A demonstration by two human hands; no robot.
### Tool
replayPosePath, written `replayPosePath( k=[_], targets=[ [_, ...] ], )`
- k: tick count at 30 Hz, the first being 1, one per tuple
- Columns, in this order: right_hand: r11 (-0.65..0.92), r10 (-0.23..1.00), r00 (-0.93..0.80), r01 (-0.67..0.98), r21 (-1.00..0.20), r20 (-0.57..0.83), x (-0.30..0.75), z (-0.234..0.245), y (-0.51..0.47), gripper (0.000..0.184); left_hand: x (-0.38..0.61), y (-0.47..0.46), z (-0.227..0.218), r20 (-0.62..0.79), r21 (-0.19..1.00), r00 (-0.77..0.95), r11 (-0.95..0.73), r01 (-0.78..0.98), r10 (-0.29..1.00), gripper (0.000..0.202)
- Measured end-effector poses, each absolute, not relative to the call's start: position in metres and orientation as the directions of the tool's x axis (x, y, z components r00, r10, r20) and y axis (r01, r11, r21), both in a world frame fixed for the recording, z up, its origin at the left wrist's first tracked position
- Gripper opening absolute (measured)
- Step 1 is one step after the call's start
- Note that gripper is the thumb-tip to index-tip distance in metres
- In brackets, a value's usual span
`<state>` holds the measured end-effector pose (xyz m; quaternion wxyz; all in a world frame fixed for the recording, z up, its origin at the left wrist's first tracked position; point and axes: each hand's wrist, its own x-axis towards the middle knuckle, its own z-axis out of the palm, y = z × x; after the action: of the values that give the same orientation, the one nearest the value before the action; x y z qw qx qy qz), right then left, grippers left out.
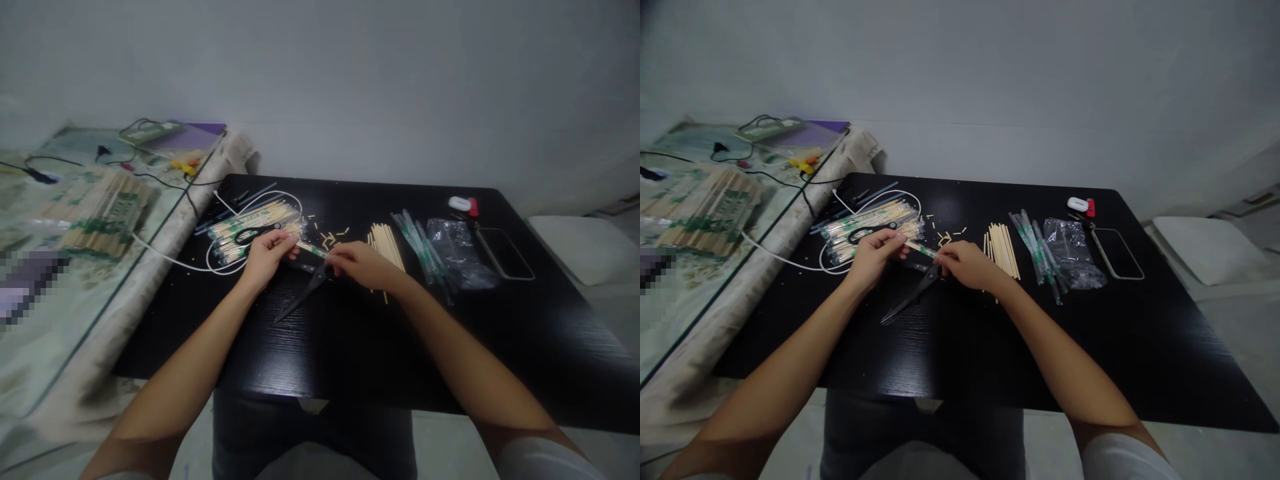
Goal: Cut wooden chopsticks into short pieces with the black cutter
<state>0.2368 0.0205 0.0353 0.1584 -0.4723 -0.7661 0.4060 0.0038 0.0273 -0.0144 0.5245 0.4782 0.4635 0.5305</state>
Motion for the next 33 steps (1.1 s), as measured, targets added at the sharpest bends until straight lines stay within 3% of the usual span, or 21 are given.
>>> replayPosePath(
  k=[16,26,33],
  targets=[
    [0.272,0.842,-0.530,0.577,-0.770,-0.100,0.234,0.034,0.019,0.028,-0.001,0.029,-0.011,0.005,0.996,0.046,-0.001,-0.090,0.999,0.027],
    [0.336,0.824,-0.553,0.651,-0.681,-0.122,0.243,0.044,0.020,0.034,-0.006,0.030,-0.014,-0.057,0.997,0.149,0.063,-0.040,0.987,0.024],
    [0.367,0.816,-0.565,0.672,-0.643,-0.125,0.244,0.044,0.022,0.034,-0.004,0.029,-0.014,-0.020,1.000,0.192,0.018,0.011,0.981,0.029]
  ],
)
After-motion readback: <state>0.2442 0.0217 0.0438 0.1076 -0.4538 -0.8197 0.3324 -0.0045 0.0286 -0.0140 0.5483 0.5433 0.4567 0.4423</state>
